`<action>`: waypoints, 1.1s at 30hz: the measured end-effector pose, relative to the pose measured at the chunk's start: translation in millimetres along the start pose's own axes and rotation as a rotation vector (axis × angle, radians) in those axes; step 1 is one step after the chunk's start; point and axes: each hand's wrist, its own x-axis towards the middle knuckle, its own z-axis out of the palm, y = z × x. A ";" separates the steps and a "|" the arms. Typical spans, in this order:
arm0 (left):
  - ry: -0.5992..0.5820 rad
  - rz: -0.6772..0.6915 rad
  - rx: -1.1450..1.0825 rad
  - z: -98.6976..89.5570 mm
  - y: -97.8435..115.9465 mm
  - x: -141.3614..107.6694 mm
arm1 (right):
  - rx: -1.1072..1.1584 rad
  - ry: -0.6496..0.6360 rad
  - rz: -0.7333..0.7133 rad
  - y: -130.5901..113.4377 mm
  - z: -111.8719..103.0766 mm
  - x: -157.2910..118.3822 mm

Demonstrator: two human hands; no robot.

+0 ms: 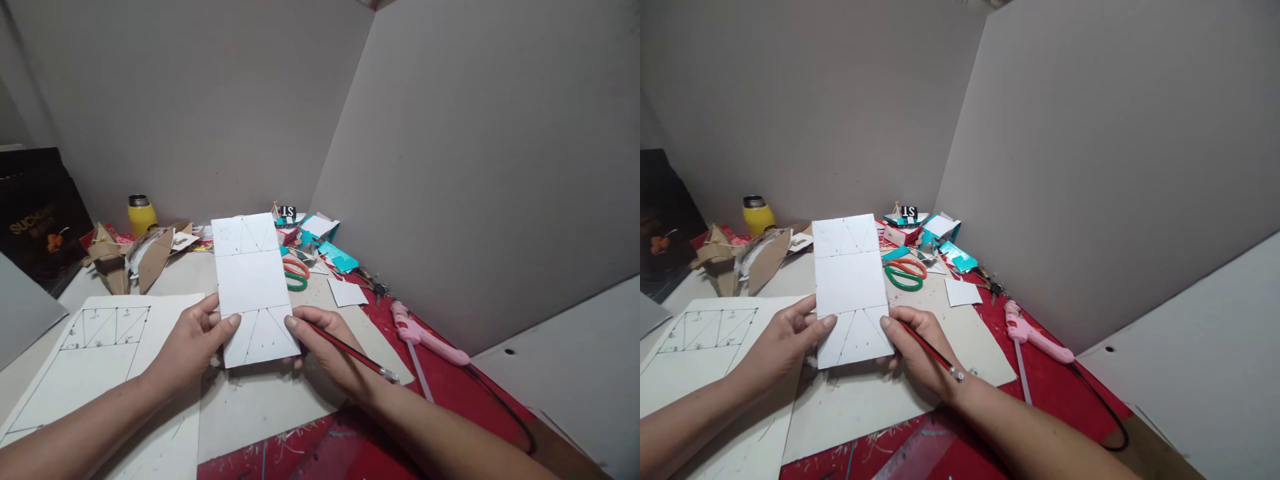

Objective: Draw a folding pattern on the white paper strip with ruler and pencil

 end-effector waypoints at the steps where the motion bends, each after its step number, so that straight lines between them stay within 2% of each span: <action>1: 0.004 0.005 0.013 -0.8 -0.4 0.2 | -0.003 0.000 -0.007 -1.2 0.2 -0.5; 12: -0.003 -0.036 0.085 -3.7 -2.7 0.0 | 0.006 0.083 -0.116 -2.0 -1.5 3.0; 33: -0.041 -0.023 0.154 -2.1 -3.4 -1.5 | -0.022 0.119 -0.110 -2.8 -1.3 2.2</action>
